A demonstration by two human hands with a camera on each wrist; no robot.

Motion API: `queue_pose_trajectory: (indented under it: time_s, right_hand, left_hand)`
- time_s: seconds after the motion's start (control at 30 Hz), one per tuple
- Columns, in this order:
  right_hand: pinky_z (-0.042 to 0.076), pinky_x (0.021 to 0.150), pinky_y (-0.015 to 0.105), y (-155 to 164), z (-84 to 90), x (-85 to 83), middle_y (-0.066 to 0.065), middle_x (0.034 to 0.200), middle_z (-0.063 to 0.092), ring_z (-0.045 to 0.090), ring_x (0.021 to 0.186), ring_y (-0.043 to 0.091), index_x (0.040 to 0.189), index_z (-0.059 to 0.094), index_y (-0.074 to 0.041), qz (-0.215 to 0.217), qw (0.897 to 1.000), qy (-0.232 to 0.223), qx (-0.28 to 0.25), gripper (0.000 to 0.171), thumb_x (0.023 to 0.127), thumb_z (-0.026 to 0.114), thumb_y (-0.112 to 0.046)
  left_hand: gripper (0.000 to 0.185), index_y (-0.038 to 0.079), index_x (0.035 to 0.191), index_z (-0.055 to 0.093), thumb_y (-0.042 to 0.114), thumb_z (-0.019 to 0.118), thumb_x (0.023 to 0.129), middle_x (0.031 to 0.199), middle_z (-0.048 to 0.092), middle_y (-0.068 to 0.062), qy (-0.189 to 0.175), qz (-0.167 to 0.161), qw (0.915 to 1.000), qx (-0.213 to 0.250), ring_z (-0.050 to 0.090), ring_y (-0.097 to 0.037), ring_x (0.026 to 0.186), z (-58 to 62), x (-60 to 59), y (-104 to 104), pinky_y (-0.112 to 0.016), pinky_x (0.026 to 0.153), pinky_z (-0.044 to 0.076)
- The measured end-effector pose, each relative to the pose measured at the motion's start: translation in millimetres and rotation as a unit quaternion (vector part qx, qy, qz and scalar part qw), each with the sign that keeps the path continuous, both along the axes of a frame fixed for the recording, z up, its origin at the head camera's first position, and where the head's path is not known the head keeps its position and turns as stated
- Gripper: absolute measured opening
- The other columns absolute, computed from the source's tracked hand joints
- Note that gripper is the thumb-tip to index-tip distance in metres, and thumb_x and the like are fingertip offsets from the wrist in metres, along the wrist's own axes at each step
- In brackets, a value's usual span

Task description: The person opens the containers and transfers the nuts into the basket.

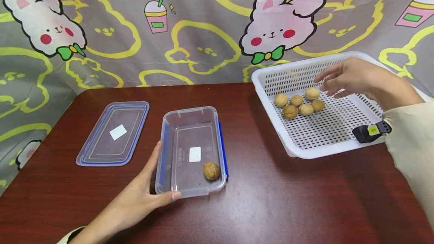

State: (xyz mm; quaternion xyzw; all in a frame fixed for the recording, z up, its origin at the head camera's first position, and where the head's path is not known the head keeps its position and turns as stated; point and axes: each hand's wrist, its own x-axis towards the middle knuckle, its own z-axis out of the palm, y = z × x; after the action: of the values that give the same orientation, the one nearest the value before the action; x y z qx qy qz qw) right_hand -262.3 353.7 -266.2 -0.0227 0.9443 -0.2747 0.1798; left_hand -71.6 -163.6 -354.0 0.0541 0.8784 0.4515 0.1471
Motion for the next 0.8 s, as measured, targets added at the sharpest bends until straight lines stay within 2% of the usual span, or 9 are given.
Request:
queue_pose_trajectory:
  time_s: [0.1, 0.2, 0.33, 0.5, 0.67, 0.8]
  right_hand:
    - [0.063, 0.071, 0.034, -16.3, 7.0, 13.4, 0.018, 0.111, 0.077, 0.07, 0.089, 0.017, 0.143, 0.055, 0.011, -0.013, 0.999, 0.034, 0.011, 0.046, 0.104, 0.063, -0.012]
    - [0.06, 0.069, 0.028, -33.6, 12.5, 25.7, 0.018, 0.115, 0.077, 0.071, 0.088, 0.018, 0.143, 0.056, 0.008, -0.021, 0.998, 0.059, 0.009, 0.048, 0.103, 0.065, -0.016]
    - [0.055, 0.069, 0.023, -56.7, 15.5, 40.0, 0.017, 0.119, 0.076, 0.069, 0.084, 0.008, 0.141, 0.061, 0.002, -0.007, 0.996, 0.089, 0.0, 0.046, 0.101, 0.07, -0.019]
    - [0.049, 0.071, 0.024, -84.3, 15.4, 57.8, 0.013, 0.119, 0.077, 0.064, 0.091, 0.011, 0.136, 0.069, -0.007, 0.014, 0.994, 0.109, -0.007, 0.041, 0.098, 0.074, -0.021]
    - [0.052, 0.077, 0.02, -105.5, 11.8, 71.0, 0.008, 0.119, 0.077, 0.069, 0.091, 0.006, 0.133, 0.072, -0.013, 0.043, 0.991, 0.111, -0.06, 0.036, 0.098, 0.076, -0.02]
    - [0.058, 0.08, 0.02, -123.1, 9.8, 78.1, 0.007, 0.121, 0.076, 0.073, 0.096, 0.007, 0.133, 0.071, -0.013, 0.101, 0.982, 0.112, -0.11, 0.035, 0.098, 0.075, -0.014]
  left_hand:
    - [0.132, 0.032, 0.169, -0.006, 0.05, 0.09, 0.079, 0.176, 0.014, -0.008, -0.006, 0.002, 1.0, -0.003, 0.026, -0.034, 0.158, 0.1, 0.0, 0.5, -0.064, 0.124, 0.026]
    - [0.132, 0.035, 0.169, -0.006, 0.05, 0.09, 0.079, 0.176, 0.013, -0.007, -0.016, 0.007, 0.9998, -0.008, 0.024, -0.034, 0.159, 0.5, 0.2, 1.5, -0.064, 0.124, 0.025]
    - [0.132, 0.034, 0.169, -0.005, 0.049, 0.09, 0.079, 0.176, 0.014, -0.008, -0.019, 0.009, 0.9998, -0.003, 0.023, -0.035, 0.159, 0.5, 0.1, 2.4, -0.064, 0.125, 0.024]
    - [0.133, 0.034, 0.169, -0.005, 0.049, 0.091, 0.079, 0.175, 0.017, -0.008, -0.019, 0.01, 0.9998, 0.002, 0.026, -0.035, 0.158, 1.5, 0.8, 2.9, -0.064, 0.124, 0.025]
    - [0.133, 0.032, 0.169, -0.005, 0.05, 0.09, 0.078, 0.175, 0.017, -0.008, -0.016, 0.009, 0.9998, 0.001, 0.028, -0.033, 0.157, 2.0, 1.0, 2.5, -0.063, 0.124, 0.027]
    - [0.133, 0.032, 0.169, -0.005, 0.051, 0.09, 0.078, 0.176, 0.017, -0.008, -0.017, 0.011, 0.9998, 0.001, 0.028, -0.033, 0.157, 2.2, 1.1, 2.0, -0.063, 0.124, 0.027]
